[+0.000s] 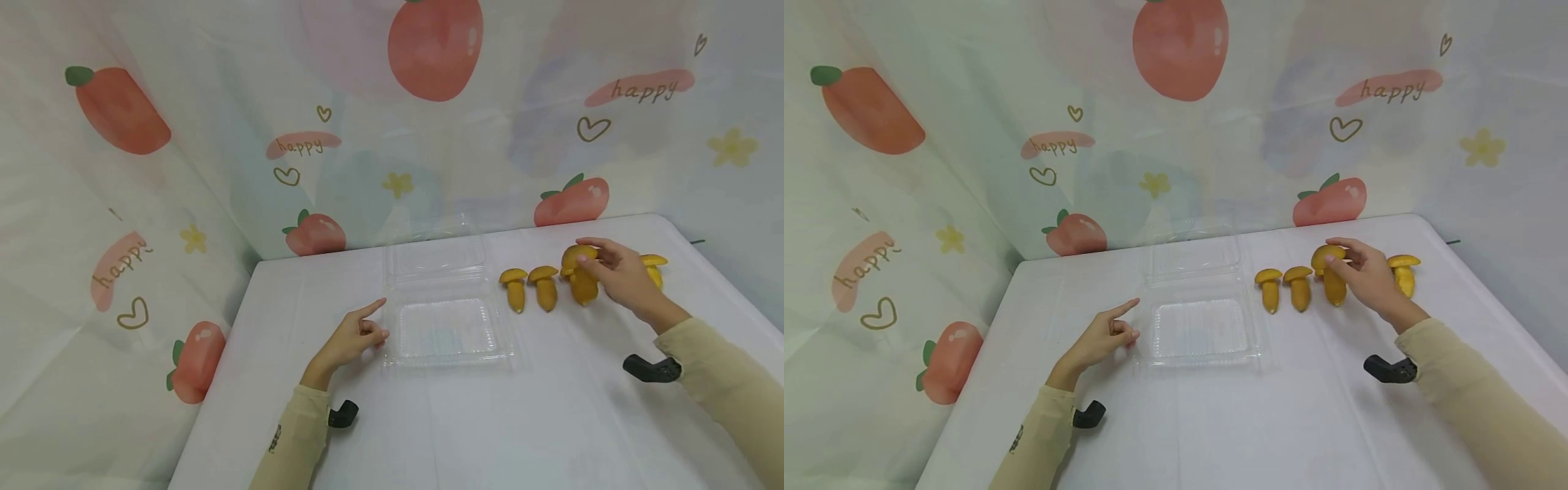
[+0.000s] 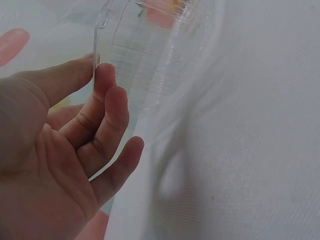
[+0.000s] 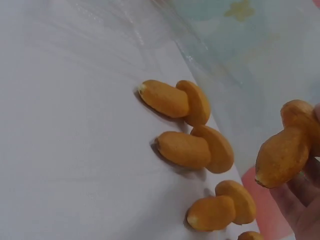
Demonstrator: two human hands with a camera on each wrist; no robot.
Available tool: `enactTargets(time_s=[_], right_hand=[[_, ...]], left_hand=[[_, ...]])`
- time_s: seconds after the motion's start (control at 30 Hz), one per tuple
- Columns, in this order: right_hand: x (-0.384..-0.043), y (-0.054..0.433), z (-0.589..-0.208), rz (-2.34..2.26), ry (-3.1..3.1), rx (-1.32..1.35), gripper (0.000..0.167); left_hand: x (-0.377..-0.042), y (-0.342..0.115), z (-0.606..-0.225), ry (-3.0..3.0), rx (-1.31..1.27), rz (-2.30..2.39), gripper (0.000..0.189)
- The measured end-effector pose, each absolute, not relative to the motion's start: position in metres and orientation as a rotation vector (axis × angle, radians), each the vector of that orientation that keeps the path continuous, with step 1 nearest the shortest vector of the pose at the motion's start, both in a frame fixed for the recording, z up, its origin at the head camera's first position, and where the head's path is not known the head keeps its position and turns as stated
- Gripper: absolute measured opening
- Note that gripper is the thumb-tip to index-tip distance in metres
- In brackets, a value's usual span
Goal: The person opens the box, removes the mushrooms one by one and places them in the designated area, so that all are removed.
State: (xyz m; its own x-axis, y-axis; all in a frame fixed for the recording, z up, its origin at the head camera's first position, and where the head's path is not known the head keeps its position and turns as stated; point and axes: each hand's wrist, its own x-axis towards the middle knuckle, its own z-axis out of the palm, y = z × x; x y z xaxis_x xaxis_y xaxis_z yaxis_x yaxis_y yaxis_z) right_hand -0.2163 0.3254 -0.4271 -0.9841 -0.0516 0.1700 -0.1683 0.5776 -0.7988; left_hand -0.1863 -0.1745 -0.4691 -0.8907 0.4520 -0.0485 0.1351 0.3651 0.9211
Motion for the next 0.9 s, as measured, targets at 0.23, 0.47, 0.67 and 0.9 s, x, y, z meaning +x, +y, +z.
enactTargets(time_s=[0.23,0.47,0.67,0.9], right_hand=[[-0.222,0.350,-0.437,1.362,-2.697,0.076,0.060],[-0.224,0.370,-0.445,1.304,-2.722,-0.034,0.064],[-0.224,0.385,-0.449,1.274,-2.740,-0.121,0.066],[-0.225,0.400,-0.453,1.306,-2.730,-0.215,0.069]], left_hand=[[-0.187,-0.175,-0.470,2.339,0.516,1.530,0.071],[-0.188,-0.175,-0.470,2.342,0.520,1.520,0.072],[-0.188,-0.175,-0.470,2.338,0.518,1.521,0.072],[-0.188,-0.175,-0.470,2.352,0.511,1.508,0.072]])
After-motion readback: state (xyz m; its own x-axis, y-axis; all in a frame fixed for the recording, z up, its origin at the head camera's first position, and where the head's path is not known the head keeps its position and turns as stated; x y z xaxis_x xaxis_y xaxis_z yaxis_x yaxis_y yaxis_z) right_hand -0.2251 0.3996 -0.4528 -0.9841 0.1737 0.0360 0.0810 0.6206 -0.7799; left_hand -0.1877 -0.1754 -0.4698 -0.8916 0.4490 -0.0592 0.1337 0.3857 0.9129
